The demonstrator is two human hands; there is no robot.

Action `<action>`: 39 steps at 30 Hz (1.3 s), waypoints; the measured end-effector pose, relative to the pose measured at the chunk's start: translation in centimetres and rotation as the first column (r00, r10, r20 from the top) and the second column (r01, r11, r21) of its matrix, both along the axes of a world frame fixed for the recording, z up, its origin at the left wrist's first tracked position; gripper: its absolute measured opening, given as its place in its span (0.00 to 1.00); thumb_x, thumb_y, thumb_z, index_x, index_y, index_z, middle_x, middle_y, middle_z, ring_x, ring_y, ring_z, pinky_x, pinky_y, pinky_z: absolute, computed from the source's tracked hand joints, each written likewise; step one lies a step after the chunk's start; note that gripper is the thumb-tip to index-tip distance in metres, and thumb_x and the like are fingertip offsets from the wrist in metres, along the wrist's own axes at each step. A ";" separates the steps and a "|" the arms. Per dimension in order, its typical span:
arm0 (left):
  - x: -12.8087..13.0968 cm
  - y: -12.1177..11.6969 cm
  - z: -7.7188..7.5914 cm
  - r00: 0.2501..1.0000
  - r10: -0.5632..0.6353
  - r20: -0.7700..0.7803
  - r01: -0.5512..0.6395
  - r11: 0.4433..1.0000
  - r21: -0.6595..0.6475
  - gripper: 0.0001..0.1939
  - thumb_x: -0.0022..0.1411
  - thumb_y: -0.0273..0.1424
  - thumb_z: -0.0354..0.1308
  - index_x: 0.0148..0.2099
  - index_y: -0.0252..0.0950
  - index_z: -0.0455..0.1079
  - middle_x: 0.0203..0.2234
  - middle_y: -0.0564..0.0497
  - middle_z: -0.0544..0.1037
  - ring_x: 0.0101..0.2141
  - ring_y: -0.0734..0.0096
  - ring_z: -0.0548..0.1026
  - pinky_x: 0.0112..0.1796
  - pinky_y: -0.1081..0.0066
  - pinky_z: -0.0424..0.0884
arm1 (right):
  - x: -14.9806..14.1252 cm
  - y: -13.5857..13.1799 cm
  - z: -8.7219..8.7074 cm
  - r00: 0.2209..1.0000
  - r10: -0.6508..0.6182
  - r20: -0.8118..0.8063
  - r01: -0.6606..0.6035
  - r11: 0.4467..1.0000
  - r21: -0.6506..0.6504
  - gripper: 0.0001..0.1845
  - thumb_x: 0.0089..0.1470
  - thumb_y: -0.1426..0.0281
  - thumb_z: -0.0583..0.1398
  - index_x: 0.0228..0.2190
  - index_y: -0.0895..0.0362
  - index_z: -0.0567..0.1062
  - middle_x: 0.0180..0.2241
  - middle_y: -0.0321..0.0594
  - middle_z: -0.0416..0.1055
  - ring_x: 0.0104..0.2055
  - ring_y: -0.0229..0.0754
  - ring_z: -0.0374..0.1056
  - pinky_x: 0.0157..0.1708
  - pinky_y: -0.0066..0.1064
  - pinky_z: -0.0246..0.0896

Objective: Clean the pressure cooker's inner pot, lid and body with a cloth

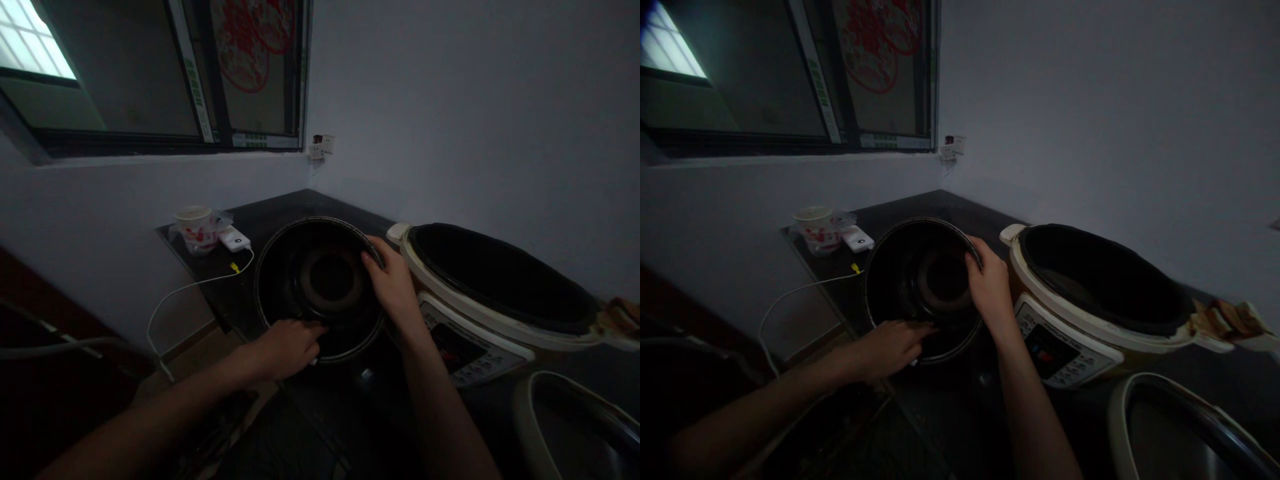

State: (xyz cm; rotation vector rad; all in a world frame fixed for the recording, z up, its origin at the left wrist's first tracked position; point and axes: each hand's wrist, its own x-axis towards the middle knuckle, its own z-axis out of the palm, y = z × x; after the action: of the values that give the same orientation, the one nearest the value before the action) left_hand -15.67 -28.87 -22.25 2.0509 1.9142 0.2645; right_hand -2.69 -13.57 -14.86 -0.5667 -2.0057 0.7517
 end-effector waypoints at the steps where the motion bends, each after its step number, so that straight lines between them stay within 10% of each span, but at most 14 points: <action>1: -0.9 0.2 0.0 0.996 -0.003 -0.086 0.003 1.000 0.001 0.22 0.63 0.30 0.45 0.57 0.37 0.67 0.55 0.42 0.72 0.52 0.56 0.72 0.50 0.57 0.67 | 0.0 0.0 0.0 1.000 -0.001 0.003 0.001 1.000 -0.004 0.17 0.52 0.71 0.54 0.44 0.54 0.75 0.44 0.41 0.76 0.47 0.48 0.70 0.50 0.43 0.61; 9: -3.9 1.6 0.5 0.954 -0.031 -0.297 0.030 1.000 -0.009 0.16 0.60 0.31 0.50 0.47 0.34 0.73 0.47 0.37 0.77 0.48 0.53 0.75 0.48 0.58 0.67 | 0.0 0.2 -0.1 1.000 0.026 -0.016 -0.026 0.999 -0.037 0.18 0.52 0.69 0.54 0.44 0.55 0.75 0.45 0.42 0.76 0.47 0.49 0.70 0.51 0.43 0.61; 17: 2.2 2.5 0.7 0.920 -0.096 0.379 0.114 0.993 -0.025 0.27 0.63 0.29 0.42 0.63 0.30 0.59 0.61 0.41 0.64 0.59 0.61 0.64 0.58 0.62 0.58 | -0.2 0.2 -0.1 0.996 0.061 -0.058 -0.066 0.993 -0.098 0.17 0.51 0.67 0.56 0.43 0.55 0.76 0.45 0.42 0.76 0.47 0.47 0.70 0.51 0.41 0.61; 21: 5.3 4.3 1.4 0.636 -0.061 0.769 -0.023 0.995 0.098 0.27 0.63 0.30 0.43 0.64 0.31 0.59 0.63 0.45 0.60 0.63 0.62 0.55 0.63 0.58 0.45 | -0.3 0.0 0.1 0.999 0.018 -0.046 -0.023 0.994 -0.105 0.17 0.54 0.63 0.56 0.42 0.55 0.76 0.43 0.43 0.77 0.47 0.48 0.70 0.49 0.41 0.61; 24: 7.1 5.7 2.2 0.165 -0.041 0.985 -0.165 0.984 0.069 0.25 0.60 0.29 0.48 0.60 0.35 0.64 0.60 0.47 0.66 0.62 0.59 0.59 0.63 0.55 0.49 | -0.3 -0.5 0.3 1.000 -0.018 -0.023 0.015 0.995 -0.102 0.21 0.58 0.56 0.53 0.41 0.56 0.77 0.42 0.44 0.77 0.46 0.49 0.70 0.48 0.41 0.62; 27: 7.9 6.8 3.9 -0.283 -0.085 0.955 -0.289 0.957 0.000 0.18 0.59 0.28 0.51 0.51 0.34 0.70 0.54 0.46 0.73 0.58 0.61 0.66 0.60 0.60 0.56 | -0.3 -1.2 0.5 1.000 0.012 -0.009 -0.013 0.995 -0.103 0.26 0.60 0.52 0.48 0.42 0.55 0.77 0.43 0.44 0.77 0.46 0.49 0.71 0.48 0.41 0.62; 30: 7.3 7.7 6.5 -0.561 -0.066 0.825 -0.383 0.905 -0.187 0.10 0.63 0.28 0.48 0.40 0.34 0.71 0.43 0.47 0.78 0.52 0.66 0.71 0.56 0.66 0.62 | -0.5 -2.2 0.6 0.997 0.071 -0.028 -0.073 0.992 -0.102 0.29 0.61 0.50 0.45 0.45 0.55 0.76 0.47 0.45 0.75 0.50 0.49 0.70 0.50 0.42 0.62; 34: 4.9 8.7 9.1 -0.704 -0.133 0.698 -0.440 0.853 -0.281 0.15 0.65 0.26 0.41 0.28 0.36 0.66 0.29 0.50 0.76 0.42 0.73 0.75 0.51 0.72 0.67 | -1.1 -3.5 0.4 0.996 0.082 -0.029 -0.083 0.996 -0.026 0.28 0.62 0.52 0.46 0.49 0.53 0.74 0.52 0.43 0.72 0.57 0.48 0.65 0.56 0.44 0.57; 39: 4.2 8.7 7.6 -0.588 -0.116 0.800 -0.444 0.874 -0.200 0.15 0.65 0.31 0.41 0.33 0.36 0.68 0.33 0.49 0.77 0.44 0.70 0.75 0.52 0.68 0.67 | -1.7 -4.0 -0.1 1.000 0.022 -0.013 -0.021 0.998 0.066 0.24 0.63 0.56 0.48 0.49 0.54 0.74 0.54 0.44 0.70 0.59 0.47 0.62 0.60 0.46 0.52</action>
State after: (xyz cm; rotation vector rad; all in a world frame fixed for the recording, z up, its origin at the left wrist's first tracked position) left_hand -11.45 -20.15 -14.62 0.2891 0.6435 1.9272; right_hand -4.35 -17.59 -14.92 -0.5007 -2.0193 0.6978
